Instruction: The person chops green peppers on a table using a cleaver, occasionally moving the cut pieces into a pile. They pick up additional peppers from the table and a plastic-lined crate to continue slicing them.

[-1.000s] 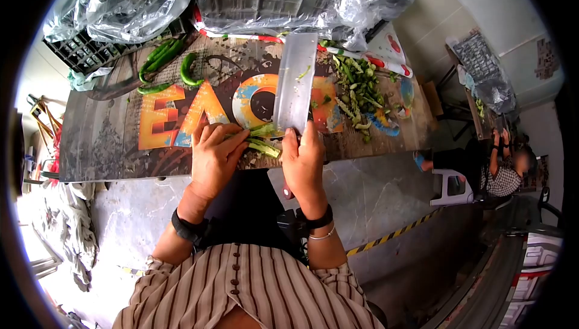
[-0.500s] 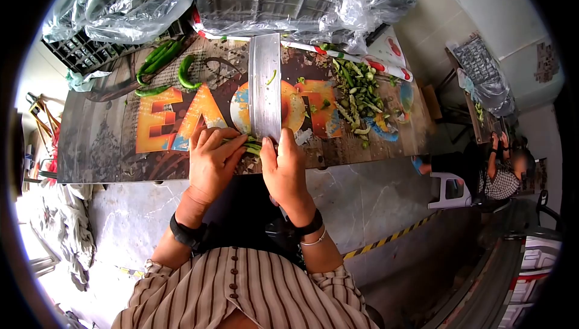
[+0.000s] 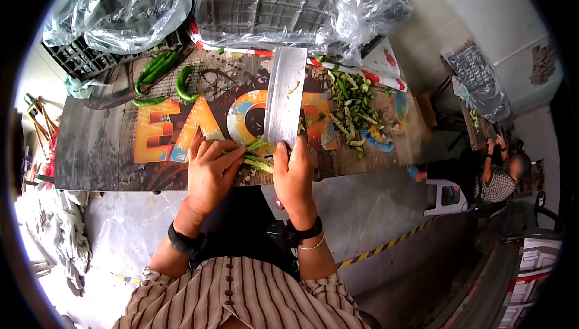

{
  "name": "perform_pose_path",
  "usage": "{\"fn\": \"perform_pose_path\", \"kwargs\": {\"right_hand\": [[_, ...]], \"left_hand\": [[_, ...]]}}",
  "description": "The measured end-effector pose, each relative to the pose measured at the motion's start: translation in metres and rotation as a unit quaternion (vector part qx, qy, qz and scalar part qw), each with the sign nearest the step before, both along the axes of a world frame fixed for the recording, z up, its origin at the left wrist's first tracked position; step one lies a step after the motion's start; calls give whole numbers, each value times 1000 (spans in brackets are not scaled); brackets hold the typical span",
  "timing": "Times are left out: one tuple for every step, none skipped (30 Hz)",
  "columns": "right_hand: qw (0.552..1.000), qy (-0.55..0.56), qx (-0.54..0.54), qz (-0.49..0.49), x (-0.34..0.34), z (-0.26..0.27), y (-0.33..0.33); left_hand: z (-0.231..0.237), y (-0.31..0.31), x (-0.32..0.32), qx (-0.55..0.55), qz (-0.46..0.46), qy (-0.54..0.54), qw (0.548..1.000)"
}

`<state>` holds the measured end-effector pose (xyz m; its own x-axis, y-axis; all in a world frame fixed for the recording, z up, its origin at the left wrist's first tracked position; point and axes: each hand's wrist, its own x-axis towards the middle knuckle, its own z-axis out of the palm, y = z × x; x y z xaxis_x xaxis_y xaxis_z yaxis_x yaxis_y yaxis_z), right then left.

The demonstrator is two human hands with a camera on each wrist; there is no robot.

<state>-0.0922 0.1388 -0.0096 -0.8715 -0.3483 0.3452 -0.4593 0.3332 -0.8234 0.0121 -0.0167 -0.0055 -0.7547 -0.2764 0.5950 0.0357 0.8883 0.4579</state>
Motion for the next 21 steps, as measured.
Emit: {"fn": "perform_pose_path", "kwargs": {"right_hand": [[1000,3,0,0,-1,-1,1],[1000,6,1,-17,-4,0,3],[999,10,3,-32,-8,2,5],[998,-14,-9,-53,-11,7,8],[997,-32,-9,-68,-13,14,15],[995,-47,-50,-68,-14,19,19],[992,-65,-90,-68,-15,24,20],[987,-69,-127,-67,-12,28,20],[988,-71,-123,-66,-7,31,19],[989,-81,-121,-32,-3,32,19],[989,-91,-120,2,1,33,17],[989,-85,-121,14,6,33,12],[988,-86,-125,35,7,26,10],[988,-85,-119,43,10,26,6],[988,-87,-113,52,14,25,3],[996,-38,-74,44,12,17,2],[997,-40,-59,40,12,14,2],[999,-9,-30,30,7,8,3],[1000,23,0,19,2,4,4],[999,-12,-28,15,-1,2,8],[997,-48,-55,12,-3,6,9]], "left_hand": [[0,1,1,1,-1,-4,1000],[0,1,1,1,-1,0,1000],[0,1,0,1,-1,5,1000],[-1,1,1,2,-4,3,1000],[-1,0,1,3,-6,2,1000],[-1,1,1,6,-5,-4,1000],[0,1,0,9,-3,-2,1000],[0,1,0,11,-3,-1,1000],[0,2,1,13,-4,-2,1000],[-1,2,2,14,-3,-4,1000],[0,1,2,12,-2,-3,1000],[0,1,1,9,0,-1,1000],[1,1,1,9,0,-3,1000],[2,1,1,12,-1,-3,1000],[2,2,2,16,-1,-6,1000],[2,2,2,16,0,-9,1000],[2,2,2,13,1,-5,1000],[1,2,1,10,0,-2,1000],[1,2,1,11,-2,-4,1000],[1,2,1,10,-2,-4,1000],[1,2,1,10,-1,-3,1000]]}}
